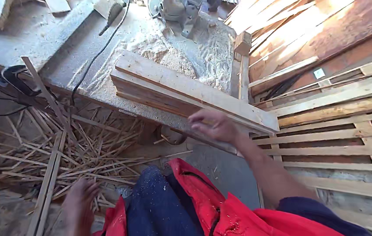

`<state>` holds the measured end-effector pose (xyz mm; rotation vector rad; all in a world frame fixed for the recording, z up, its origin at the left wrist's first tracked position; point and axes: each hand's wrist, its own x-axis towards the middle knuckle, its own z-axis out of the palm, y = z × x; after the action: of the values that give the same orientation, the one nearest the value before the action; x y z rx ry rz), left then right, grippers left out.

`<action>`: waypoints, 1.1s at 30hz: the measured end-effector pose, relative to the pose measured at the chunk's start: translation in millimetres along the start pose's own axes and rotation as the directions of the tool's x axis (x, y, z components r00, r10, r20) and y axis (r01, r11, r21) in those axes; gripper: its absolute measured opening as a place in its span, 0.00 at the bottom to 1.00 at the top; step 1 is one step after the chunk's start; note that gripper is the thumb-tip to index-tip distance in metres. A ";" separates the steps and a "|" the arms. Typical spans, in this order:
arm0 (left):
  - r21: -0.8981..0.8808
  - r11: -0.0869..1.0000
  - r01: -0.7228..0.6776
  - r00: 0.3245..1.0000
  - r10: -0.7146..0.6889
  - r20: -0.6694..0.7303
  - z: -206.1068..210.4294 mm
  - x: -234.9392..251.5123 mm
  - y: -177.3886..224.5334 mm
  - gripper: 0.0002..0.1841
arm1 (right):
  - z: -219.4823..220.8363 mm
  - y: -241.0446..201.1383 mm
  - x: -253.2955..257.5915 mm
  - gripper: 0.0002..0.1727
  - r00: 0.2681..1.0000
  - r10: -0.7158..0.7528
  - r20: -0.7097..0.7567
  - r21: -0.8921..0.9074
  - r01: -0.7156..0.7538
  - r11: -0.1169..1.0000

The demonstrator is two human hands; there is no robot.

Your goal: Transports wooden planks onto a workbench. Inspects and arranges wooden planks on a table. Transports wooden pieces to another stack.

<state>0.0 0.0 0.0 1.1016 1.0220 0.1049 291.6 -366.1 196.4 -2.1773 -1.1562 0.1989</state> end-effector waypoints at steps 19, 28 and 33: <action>-0.231 0.957 0.173 0.897 -0.056 0.439 443.3 -71.8 19.4 0.57 | -96.3 222.8 -0.1 0.44 0.625 0.320 0.712 0.224 -0.634 0.740; -0.534 0.846 0.012 0.905 0.218 0.365 428.3 -71.4 -29.8 0.29 | -80.8 199.0 -27.2 0.63 0.738 0.408 0.537 -0.155 -0.390 0.908; -0.676 0.737 0.010 0.845 0.355 0.400 406.6 -49.7 -66.5 0.23 | -66.8 218.5 -14.6 0.54 0.786 0.463 0.410 0.055 -0.528 0.847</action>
<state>240.4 -338.2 7.8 0.5083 0.3256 0.2949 460.2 -495.7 111.8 -2.3066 -0.6839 0.9593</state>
